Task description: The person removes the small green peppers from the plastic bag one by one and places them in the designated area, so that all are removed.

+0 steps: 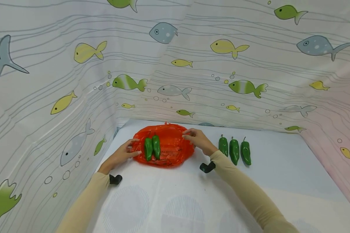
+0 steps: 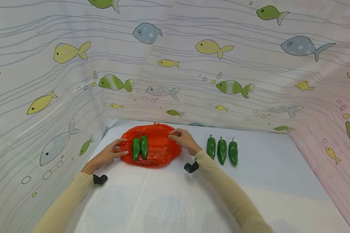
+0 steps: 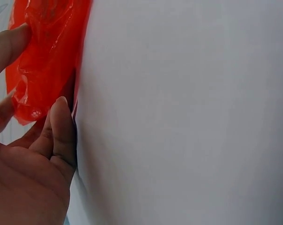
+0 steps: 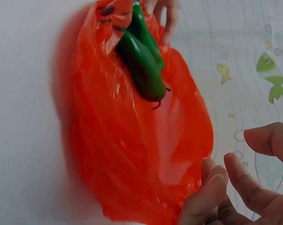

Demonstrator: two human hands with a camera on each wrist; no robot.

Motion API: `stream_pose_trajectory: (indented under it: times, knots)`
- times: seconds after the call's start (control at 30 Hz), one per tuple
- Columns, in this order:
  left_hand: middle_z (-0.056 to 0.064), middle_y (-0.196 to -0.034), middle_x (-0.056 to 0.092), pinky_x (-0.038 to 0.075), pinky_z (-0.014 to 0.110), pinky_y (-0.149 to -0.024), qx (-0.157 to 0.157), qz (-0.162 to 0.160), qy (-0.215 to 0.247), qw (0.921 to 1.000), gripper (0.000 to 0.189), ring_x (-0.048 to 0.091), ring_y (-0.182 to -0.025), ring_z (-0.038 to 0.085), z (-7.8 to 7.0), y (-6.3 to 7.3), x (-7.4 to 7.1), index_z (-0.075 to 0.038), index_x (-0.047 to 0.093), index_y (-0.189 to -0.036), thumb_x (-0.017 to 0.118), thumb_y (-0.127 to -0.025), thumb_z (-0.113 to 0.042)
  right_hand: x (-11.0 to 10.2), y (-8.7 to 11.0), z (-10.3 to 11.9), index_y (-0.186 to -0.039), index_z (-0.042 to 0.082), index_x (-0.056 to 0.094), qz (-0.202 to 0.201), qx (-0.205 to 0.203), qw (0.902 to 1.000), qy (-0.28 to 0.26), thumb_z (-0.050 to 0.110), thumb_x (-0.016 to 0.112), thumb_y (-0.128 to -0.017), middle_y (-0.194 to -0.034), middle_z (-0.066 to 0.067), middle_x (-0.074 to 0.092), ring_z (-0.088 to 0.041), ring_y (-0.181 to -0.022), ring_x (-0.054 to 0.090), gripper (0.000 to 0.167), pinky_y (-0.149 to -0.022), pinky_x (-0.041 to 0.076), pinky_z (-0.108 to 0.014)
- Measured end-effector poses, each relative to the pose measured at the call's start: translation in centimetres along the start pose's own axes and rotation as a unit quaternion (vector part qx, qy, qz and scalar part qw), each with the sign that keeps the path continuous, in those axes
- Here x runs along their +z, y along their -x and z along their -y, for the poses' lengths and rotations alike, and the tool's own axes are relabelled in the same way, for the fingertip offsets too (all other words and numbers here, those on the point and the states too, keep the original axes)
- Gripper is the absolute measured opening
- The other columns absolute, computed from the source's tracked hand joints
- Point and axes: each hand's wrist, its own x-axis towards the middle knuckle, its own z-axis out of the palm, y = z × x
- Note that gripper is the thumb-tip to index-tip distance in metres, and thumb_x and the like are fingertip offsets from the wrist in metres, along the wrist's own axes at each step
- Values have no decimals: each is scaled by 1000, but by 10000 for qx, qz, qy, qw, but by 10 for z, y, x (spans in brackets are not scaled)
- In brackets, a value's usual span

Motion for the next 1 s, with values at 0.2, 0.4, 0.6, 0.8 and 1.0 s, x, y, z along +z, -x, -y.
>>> stream_pose_trajectory:
  times: [0.2, 0.4, 0.6, 0.8, 1.0]
  knots:
    - [18, -140, 46, 47, 38, -83, 43, -15, -87, 10000, 72, 52, -112, 35, 2, -2, 2, -18, 38, -154, 75, -95, -38, 17, -6, 5, -134, 10, 65, 126, 0, 9999, 32, 32, 69, -100, -119, -16, 63, -24, -84, 53, 41, -66, 47, -29]
    - [18, -139, 46, 47, 38, -82, 26, -10, -68, 10000, 72, 52, -111, 35, 2, -1, 2, -18, 39, -154, 76, -95, -36, 32, -11, 9, -134, 8, 64, 210, -87, 9997, 117, 32, 69, -100, -115, -16, 63, -30, -81, 55, 42, -64, 47, -29]
    - [18, -139, 46, 46, 39, -82, 20, -42, -39, 10000, 73, 52, -110, 35, 3, -2, 0, -19, 40, -153, 77, -94, -39, 46, -18, 13, -133, 10, 66, 301, -31, 9995, 9, 32, 71, -99, -121, -23, 61, -35, -84, 58, 41, -65, 50, -30]
    - [17, -142, 46, 47, 39, -86, -30, -50, -4, 10000, 71, 51, -115, 37, 0, -2, 1, -20, 40, -153, 77, -95, -36, 61, -26, 15, -136, 8, 63, 500, -88, 9987, -9, 33, 70, -99, -115, -18, 62, -37, -87, 60, 45, -68, 52, -34]
    - [18, -142, 49, 47, 39, -85, 146, -45, 130, 9998, 68, 54, -112, 36, -1, 0, 2, -16, 41, -152, 76, -96, -30, 74, -36, 14, -133, 8, 64, 513, -88, 9986, -87, 32, 70, -98, -111, -13, 65, -33, -89, 61, 42, -72, 50, -34]
